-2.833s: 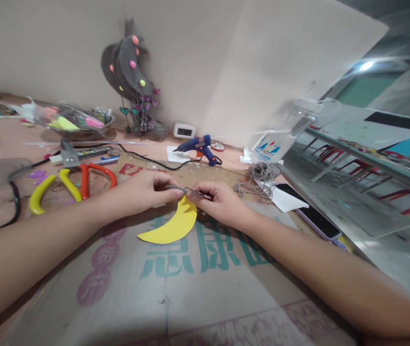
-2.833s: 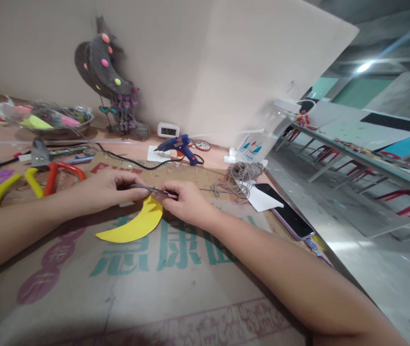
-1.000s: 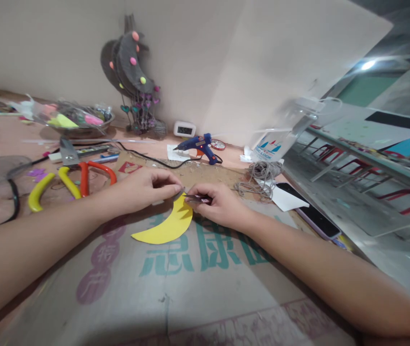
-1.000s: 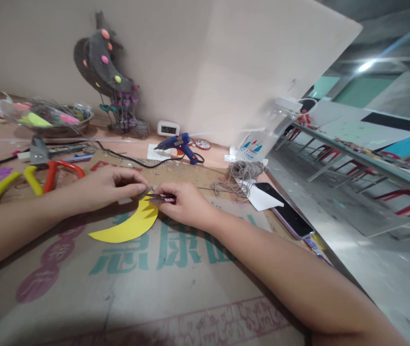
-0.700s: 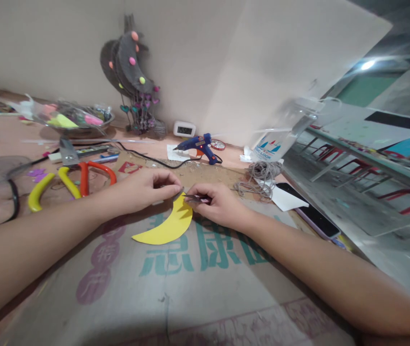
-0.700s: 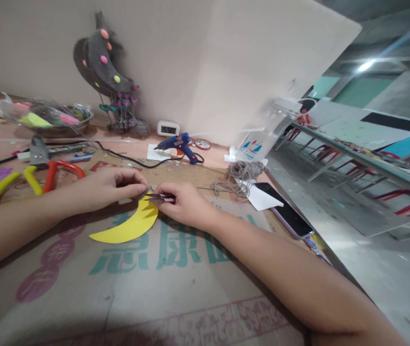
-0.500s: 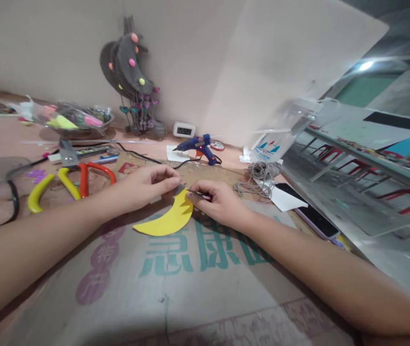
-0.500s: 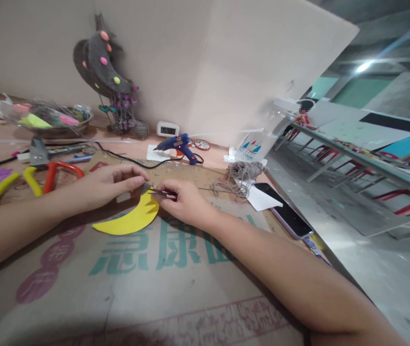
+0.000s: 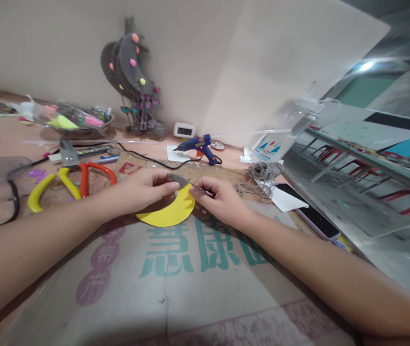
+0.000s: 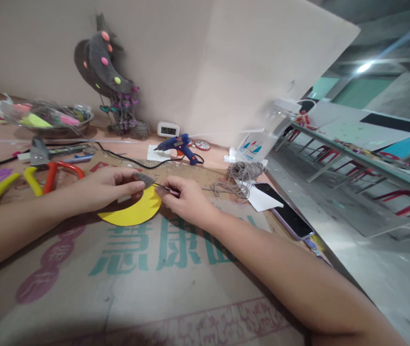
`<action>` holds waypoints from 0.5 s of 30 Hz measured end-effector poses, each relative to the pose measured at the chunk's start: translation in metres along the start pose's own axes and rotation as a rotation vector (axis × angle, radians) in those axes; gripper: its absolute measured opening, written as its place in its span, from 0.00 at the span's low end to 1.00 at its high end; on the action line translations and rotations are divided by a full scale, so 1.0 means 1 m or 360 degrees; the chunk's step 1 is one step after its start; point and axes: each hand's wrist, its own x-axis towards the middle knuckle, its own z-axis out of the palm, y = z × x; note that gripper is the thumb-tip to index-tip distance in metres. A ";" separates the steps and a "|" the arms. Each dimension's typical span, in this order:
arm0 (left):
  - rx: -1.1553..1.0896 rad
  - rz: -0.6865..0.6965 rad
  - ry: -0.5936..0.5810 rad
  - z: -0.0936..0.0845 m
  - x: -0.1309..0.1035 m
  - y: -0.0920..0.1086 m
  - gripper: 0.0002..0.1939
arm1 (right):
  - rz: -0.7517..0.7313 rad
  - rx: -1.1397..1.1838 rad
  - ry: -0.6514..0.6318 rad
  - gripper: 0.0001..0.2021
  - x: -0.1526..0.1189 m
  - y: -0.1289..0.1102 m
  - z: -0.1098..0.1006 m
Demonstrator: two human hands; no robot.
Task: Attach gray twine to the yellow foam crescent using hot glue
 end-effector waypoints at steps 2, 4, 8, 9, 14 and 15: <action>-0.0042 -0.0005 0.0019 0.001 0.000 0.000 0.13 | 0.0008 0.0008 0.0004 0.12 0.000 0.000 0.000; -0.0028 -0.0006 0.0029 0.001 0.000 0.001 0.14 | 0.0023 0.0019 0.0012 0.12 0.000 0.000 0.000; 0.0063 0.0012 0.0021 0.001 0.000 0.003 0.15 | 0.0017 0.0000 0.0003 0.12 -0.001 0.000 0.000; 0.0077 0.0017 0.0023 0.000 0.000 0.003 0.15 | 0.0015 -0.0009 0.0007 0.12 -0.001 -0.001 0.000; 0.0104 0.0018 0.0064 -0.001 0.001 0.002 0.15 | -0.0001 -0.0035 0.0015 0.13 0.000 -0.001 -0.001; 0.0062 0.0025 0.0071 -0.001 0.001 0.001 0.14 | -0.0006 -0.0043 0.0010 0.13 0.001 0.000 -0.001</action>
